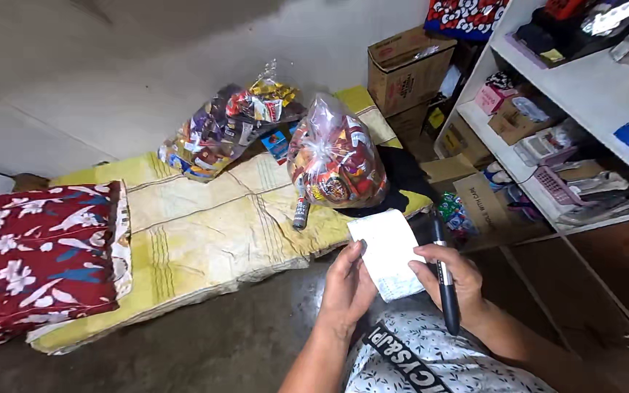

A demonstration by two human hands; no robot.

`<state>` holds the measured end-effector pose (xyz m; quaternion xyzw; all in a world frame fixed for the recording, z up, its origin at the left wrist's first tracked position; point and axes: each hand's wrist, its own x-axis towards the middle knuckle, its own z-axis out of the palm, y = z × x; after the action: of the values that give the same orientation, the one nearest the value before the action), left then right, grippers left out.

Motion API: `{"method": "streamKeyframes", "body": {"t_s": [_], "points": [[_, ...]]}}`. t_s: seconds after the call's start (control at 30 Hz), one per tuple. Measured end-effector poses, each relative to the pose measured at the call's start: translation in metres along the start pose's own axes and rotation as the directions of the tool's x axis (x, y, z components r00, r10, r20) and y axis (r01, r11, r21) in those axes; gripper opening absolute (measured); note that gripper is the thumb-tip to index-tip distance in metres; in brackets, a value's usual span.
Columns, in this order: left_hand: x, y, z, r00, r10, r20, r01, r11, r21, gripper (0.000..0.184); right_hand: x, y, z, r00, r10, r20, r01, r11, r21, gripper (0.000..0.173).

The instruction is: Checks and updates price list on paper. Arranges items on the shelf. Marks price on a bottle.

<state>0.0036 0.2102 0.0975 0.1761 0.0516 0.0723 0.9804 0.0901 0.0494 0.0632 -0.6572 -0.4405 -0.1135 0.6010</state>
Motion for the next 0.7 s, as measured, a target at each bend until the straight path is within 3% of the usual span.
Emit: {"method": "streamKeyframes", "body": {"t_s": [0.13,0.3,0.7], "points": [[0.0,-0.003,-0.007,0.993,0.034,0.111,-0.044,0.995,0.087,0.026,-0.001,0.001,0.0,1.0,0.001,-0.03,-0.001,1.0,-0.004,0.02],[-0.002,-0.006,0.006,0.998,0.058,0.0,-0.057,0.976,0.21,0.028,-0.002,0.002,0.0,0.999,0.003,-0.044,-0.003,1.0,0.017,0.021],[-0.001,-0.008,0.006,0.999,0.035,0.0,-0.034,0.98,0.195,0.028,-0.002,0.002,-0.002,0.999,-0.003,-0.049,0.003,1.0,0.004,0.021]]}}
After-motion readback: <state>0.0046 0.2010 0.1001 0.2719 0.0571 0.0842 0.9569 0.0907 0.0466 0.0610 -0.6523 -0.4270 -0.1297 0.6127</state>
